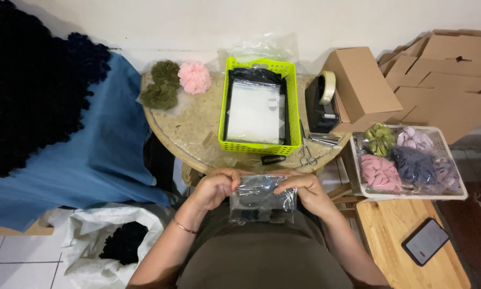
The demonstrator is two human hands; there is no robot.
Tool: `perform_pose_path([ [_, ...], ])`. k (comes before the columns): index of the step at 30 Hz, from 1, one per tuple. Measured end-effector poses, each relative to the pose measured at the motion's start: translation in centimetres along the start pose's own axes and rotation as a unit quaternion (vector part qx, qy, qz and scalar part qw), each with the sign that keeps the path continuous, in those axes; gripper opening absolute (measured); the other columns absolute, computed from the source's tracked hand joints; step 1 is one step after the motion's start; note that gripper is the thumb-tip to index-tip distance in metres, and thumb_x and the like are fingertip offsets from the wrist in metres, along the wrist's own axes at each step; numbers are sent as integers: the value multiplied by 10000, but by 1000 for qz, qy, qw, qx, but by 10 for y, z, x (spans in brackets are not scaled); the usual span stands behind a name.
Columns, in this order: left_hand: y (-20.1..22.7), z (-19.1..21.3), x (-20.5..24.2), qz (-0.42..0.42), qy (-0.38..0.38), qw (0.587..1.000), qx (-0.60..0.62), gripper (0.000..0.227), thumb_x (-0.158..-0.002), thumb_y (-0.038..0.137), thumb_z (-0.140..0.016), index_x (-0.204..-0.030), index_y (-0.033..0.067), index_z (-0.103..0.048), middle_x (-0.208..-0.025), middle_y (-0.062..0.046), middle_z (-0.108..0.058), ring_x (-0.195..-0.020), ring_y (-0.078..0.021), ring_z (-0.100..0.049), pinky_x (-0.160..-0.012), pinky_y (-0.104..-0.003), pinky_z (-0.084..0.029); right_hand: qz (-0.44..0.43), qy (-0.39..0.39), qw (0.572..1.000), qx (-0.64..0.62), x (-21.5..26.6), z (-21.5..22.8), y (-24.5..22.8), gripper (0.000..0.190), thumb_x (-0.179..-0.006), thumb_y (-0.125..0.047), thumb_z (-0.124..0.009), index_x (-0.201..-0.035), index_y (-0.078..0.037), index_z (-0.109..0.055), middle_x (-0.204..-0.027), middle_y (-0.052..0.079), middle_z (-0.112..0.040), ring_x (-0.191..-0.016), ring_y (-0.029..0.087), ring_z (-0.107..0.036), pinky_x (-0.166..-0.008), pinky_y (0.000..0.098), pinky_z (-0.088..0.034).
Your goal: The person places a dark blue fabric item into a plastic bag, seals the bag with tape, and then picks up a green textured fabric item and handles it.
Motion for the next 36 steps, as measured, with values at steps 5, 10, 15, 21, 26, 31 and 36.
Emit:
perform_pose_path([
  [5, 89, -94, 28, 22, 46, 999, -16, 242, -888, 288, -573, -803, 62, -549, -810, -67, -550, -673, -114, -539, -499, -192, -442, -8, -5, 999, 45, 13, 14, 31, 412, -973, 66, -450, -855, 10, -841, -1157, 309, -744, -1113, 449, -695, -966, 592, -495],
  [10, 81, -95, 33, -37, 69, 958, -275, 885, -654, 345, -955, -1395, 159, -508, -1366, -204, -486, -1338, -349, -423, -1110, -446, -392, -12, -25, 998, 62, -6, -5, -23, 511, -910, 159, -355, -867, -7, -836, -1189, 323, -731, -1147, 504, -670, -1002, 662, -455],
  [15, 89, -100, 41, -35, 86, 952, -293, 1248, -572, 231, -996, -1597, 204, -283, -1624, -211, -253, -1526, -325, -154, -1247, -441, -130, -9, -54, 997, 54, -4, -5, -36, 482, -855, 185, -387, -904, 0, -829, -1310, 300, -693, -1257, 474, -616, -1041, 637, -430],
  [21, 116, -119, 33, -79, 134, 934, -322, 1187, -638, 151, -946, -1603, 169, -255, -1613, -277, -240, -1511, -413, -175, -1236, -503, -170, -81, 88, 984, -129, -6, -3, -19, 1049, -782, -476, -680, -1632, -118, -179, -1593, 339, -330, -1466, 558, -300, -1164, 736, -200],
  [26, 144, -152, 19, -151, 129, 923, -329, 1092, -715, 168, -883, -1606, 165, -251, -1383, -333, -458, -1312, -447, -430, -1074, -514, -384, -68, 178, 982, 6, -38, -16, -43, 1312, -632, -257, -892, -1645, -108, -73, -1610, 374, -235, -1486, 567, -224, -1174, 687, -228],
  [31, 129, -117, -15, -205, 118, 951, -199, 1151, -706, -10, -879, -1619, 183, -204, -1081, -201, -707, -954, -197, -687, -853, -301, -601, -34, 236, 966, -96, -52, 1, -24, 1176, -637, 217, -805, -1632, -80, -252, -1292, 210, -622, -1016, 254, -691, -780, 322, -638],
  [36, 160, -167, 2, -123, 108, 952, -259, 1329, -539, 329, -981, -1608, 172, -208, -1450, -379, -437, -1303, -498, -502, -1059, -553, -489, -19, 281, 954, -98, -58, 6, -28, 1138, -625, 201, -830, -1609, -84, -335, -1240, 232, -675, -1000, 246, -703, -777, 345, -666],
])
Point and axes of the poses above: each hand's wrist, its own x-axis away from the middle knuckle, its own z-axis out of the back of the hand, y = z × x, the point moved 1 cm from there along -x, towards the middle knuckle
